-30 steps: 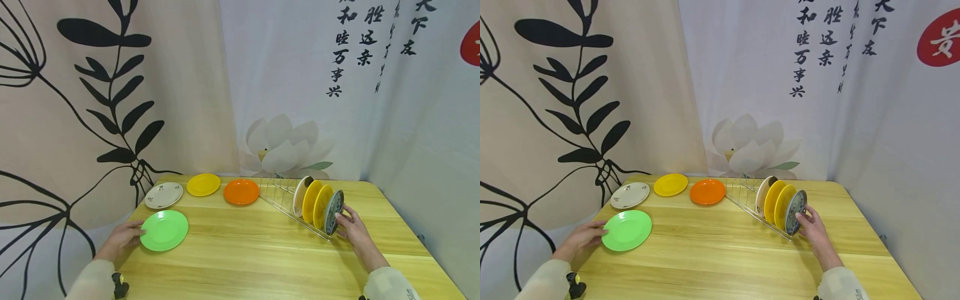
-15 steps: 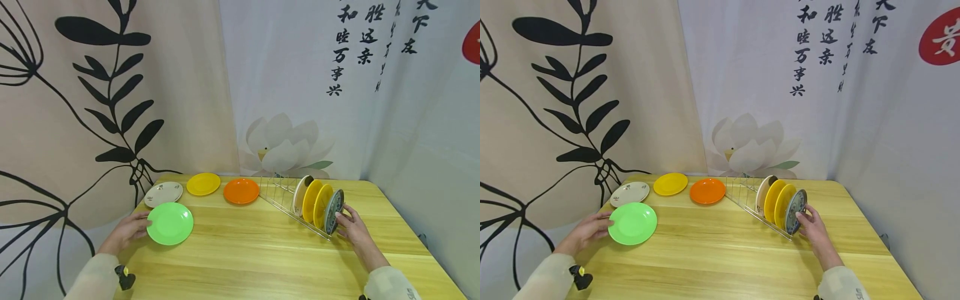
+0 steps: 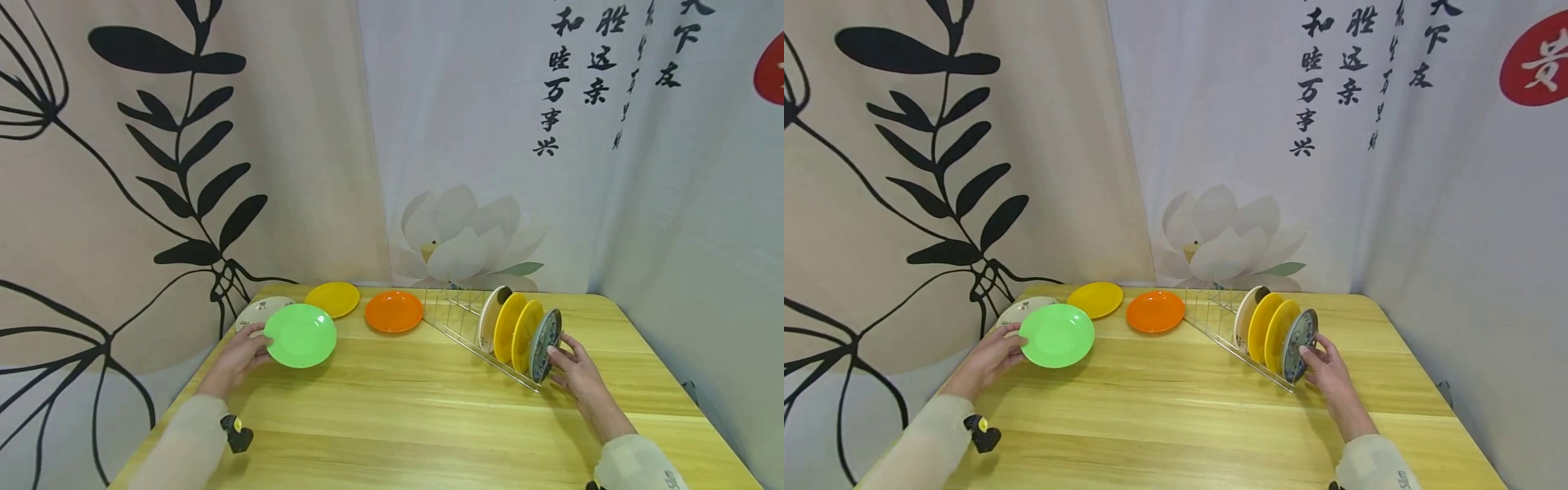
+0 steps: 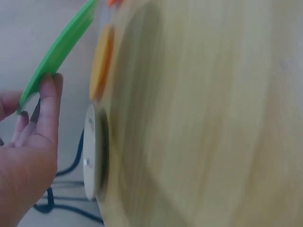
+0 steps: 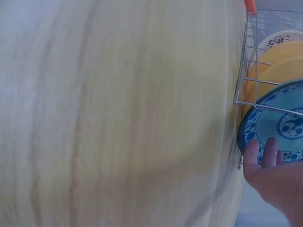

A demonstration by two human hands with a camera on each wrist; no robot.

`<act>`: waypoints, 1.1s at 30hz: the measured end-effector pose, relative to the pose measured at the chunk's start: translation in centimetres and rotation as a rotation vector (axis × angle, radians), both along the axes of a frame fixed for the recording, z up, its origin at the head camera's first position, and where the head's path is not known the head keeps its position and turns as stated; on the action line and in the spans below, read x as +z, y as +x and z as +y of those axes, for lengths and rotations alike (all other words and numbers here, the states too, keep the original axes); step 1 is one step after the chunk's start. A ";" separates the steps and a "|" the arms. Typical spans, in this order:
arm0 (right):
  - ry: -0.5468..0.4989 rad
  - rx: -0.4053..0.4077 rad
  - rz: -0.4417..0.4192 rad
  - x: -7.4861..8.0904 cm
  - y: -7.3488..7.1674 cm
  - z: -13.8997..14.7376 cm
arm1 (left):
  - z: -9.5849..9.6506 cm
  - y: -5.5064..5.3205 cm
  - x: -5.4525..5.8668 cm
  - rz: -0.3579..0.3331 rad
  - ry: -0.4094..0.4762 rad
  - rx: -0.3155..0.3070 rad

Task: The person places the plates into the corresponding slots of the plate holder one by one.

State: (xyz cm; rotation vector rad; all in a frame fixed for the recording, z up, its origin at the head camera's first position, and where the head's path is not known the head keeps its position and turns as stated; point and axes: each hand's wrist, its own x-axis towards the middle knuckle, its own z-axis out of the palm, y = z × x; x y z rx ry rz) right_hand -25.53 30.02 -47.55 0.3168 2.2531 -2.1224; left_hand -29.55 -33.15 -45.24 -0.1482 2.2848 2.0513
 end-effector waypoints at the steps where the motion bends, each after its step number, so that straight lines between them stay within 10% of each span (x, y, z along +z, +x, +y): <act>1: -0.002 0.016 -0.005 0.1 0.0 0.0 | 0.4 -0.2 0.2 0.005 0.016 0.005; 33: -0.017 0.043 -0.021 0.5 0.2 -0.2 | 17.1 -7.2 4.8 0.116 0.314 -0.081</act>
